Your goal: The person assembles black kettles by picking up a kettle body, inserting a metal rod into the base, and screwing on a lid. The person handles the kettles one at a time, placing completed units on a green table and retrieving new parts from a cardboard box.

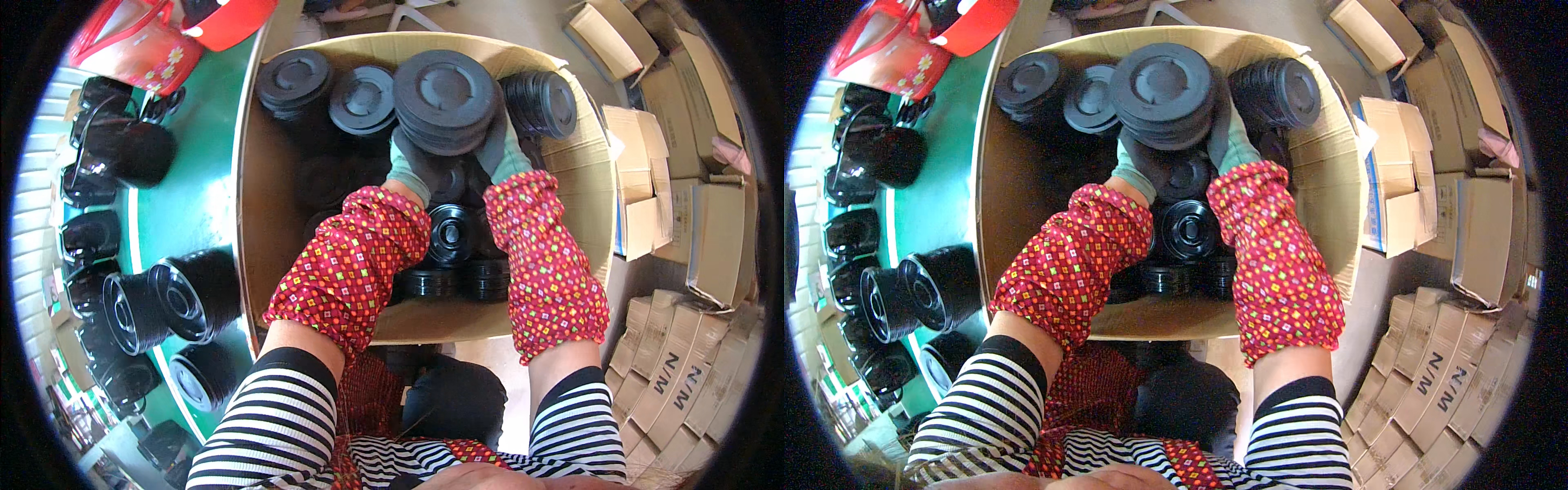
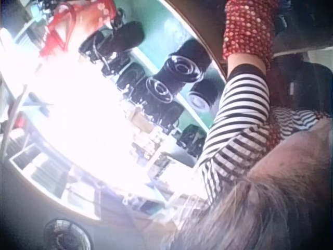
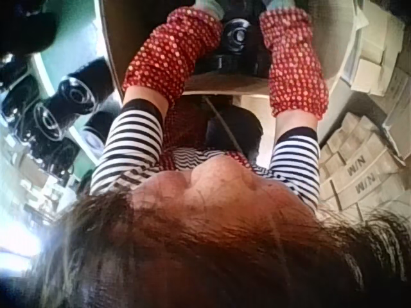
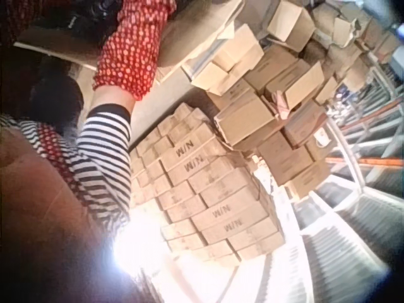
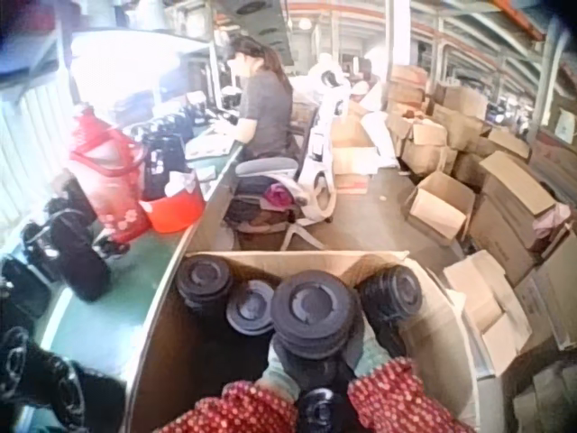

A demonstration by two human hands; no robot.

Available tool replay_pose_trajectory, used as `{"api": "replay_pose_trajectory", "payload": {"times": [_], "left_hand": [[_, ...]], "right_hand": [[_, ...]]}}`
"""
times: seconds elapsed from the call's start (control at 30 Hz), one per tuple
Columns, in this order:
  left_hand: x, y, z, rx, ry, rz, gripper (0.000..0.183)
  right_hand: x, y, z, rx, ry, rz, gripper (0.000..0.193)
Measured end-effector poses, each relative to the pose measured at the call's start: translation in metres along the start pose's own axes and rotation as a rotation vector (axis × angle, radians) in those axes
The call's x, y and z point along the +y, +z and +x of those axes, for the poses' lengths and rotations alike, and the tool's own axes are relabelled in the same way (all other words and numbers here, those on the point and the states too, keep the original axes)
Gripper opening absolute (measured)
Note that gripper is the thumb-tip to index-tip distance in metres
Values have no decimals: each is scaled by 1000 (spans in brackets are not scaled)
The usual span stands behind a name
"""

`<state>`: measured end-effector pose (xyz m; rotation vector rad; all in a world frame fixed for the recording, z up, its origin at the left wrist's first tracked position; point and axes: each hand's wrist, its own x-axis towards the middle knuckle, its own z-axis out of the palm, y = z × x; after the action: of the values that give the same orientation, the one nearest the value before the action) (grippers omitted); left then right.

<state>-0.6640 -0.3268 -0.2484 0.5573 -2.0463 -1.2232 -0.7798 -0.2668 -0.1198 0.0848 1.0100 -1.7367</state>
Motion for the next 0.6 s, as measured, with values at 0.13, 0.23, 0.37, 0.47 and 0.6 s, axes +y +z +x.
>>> {"api": "replay_pose_trajectory", "payload": {"times": [0.13,0.23,0.37,0.47,0.6], "left_hand": [[94,-12,-2,55,-681,-1831,52],[129,-18,-45,271,-777,-1729,49],[183,-29,-76,427,-744,-1798,56],[230,-69,-109,490,-789,-1668,69],[344,-157,-141,800,-889,-1562,43]], "right_hand": [[-8,-32,-36,12,-99,-35,65],[-1,-15,-83,-13,-185,-98,52],[-4,0,-145,-106,-188,-146,56],[4,7,-179,-216,-157,-200,60],[35,18,-222,-420,-120,-312,68]]}}
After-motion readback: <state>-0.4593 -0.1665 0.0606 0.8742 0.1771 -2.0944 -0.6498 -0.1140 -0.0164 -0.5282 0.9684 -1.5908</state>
